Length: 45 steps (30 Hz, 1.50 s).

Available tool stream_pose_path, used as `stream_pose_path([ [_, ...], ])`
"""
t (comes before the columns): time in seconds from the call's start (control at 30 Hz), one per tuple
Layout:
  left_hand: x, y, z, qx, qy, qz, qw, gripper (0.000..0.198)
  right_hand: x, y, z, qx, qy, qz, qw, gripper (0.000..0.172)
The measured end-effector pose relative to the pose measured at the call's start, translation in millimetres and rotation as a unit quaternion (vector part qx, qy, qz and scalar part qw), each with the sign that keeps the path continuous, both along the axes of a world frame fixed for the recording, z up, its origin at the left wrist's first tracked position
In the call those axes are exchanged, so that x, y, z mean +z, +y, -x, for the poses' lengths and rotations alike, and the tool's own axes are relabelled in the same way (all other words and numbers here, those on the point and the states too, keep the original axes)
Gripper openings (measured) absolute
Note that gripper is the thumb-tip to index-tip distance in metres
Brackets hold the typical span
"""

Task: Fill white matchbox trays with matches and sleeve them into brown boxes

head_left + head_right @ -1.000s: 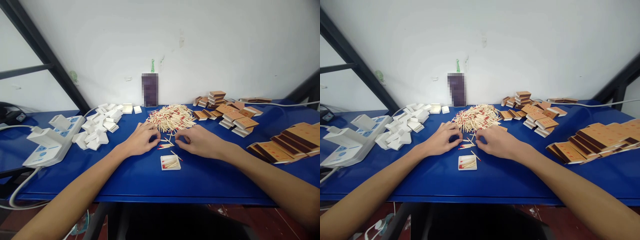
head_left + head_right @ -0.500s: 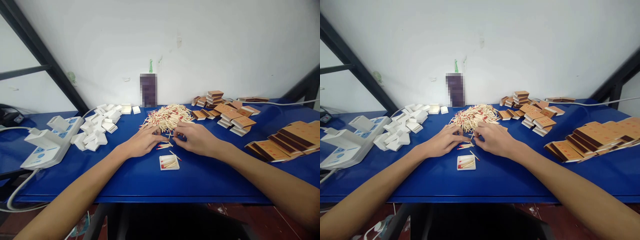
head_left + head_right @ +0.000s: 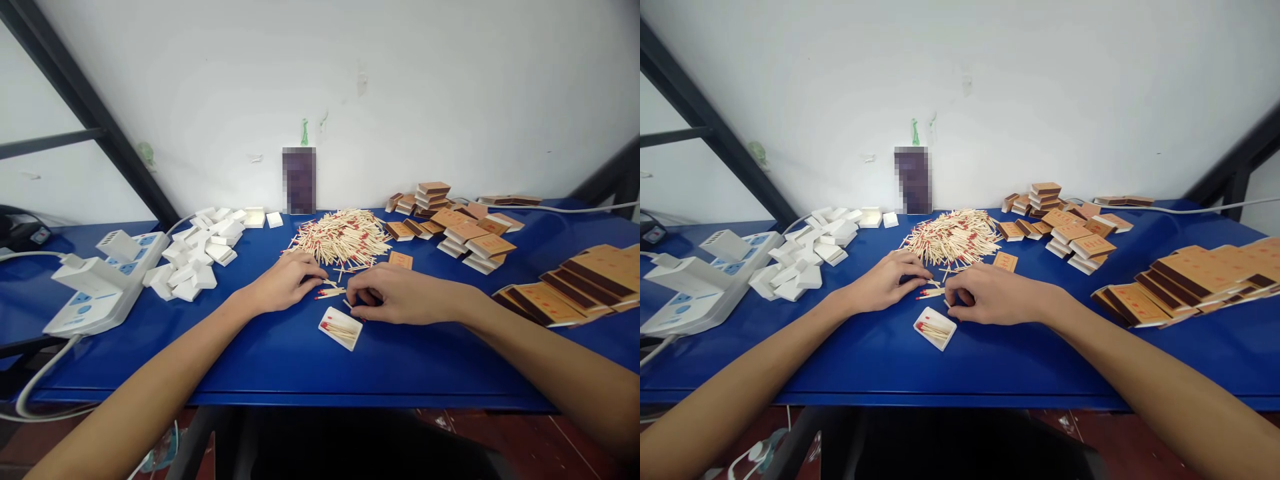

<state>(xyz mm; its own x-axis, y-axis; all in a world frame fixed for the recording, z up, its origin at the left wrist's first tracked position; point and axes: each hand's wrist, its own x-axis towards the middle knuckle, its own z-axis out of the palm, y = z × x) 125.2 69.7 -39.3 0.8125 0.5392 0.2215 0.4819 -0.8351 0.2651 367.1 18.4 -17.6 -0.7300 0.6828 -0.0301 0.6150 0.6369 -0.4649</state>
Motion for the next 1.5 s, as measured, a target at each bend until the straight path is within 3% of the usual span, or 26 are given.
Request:
stream_pose_path([
  [0.13, 0.3, 1, 1, 0.022, 0.000, 0.008, 1.000, 0.019, -0.1, -1, -2, -0.008, -0.005, -0.038, 0.999, 0.005],
  [0.4, 3.0, -3, -1, 0.042, -0.004, 0.008, 0.999, 0.018, 1.0, -1, -5, -0.022, -0.038, -0.057, 0.997, 0.011],
  [0.57, 4.5, -5, -4, 0.042, 0.001, 0.022, 0.999, 0.018, 0.6, 1, -2, -0.056, 0.051, -0.095, 0.993, 0.014],
  [0.8, 4.3, -8, -5, 0.024, -0.026, 0.036, 0.999, 0.019, -7.2, 2, 7, -0.099, 0.164, -0.164, 0.968, 0.006],
  [1.0, 5.6, -9, -4, 0.025, -0.019, 0.042, 0.999, 0.025, -16.8, 2, 15, -0.070, 0.138, -0.177, 0.972, 0.011],
  [1.2, 7.3, -11, -1, 0.016, -0.032, 0.051, 0.998, 0.023, -23.2, 1, 14, -0.054, 0.109, -0.175, 0.977, 0.034],
  [1.5, 9.2, -12, 0, -0.016, -0.049, 0.051, 0.997, 0.024, -25.8, 1, 17, -0.033, 0.083, -0.218, 0.972, 0.035],
])
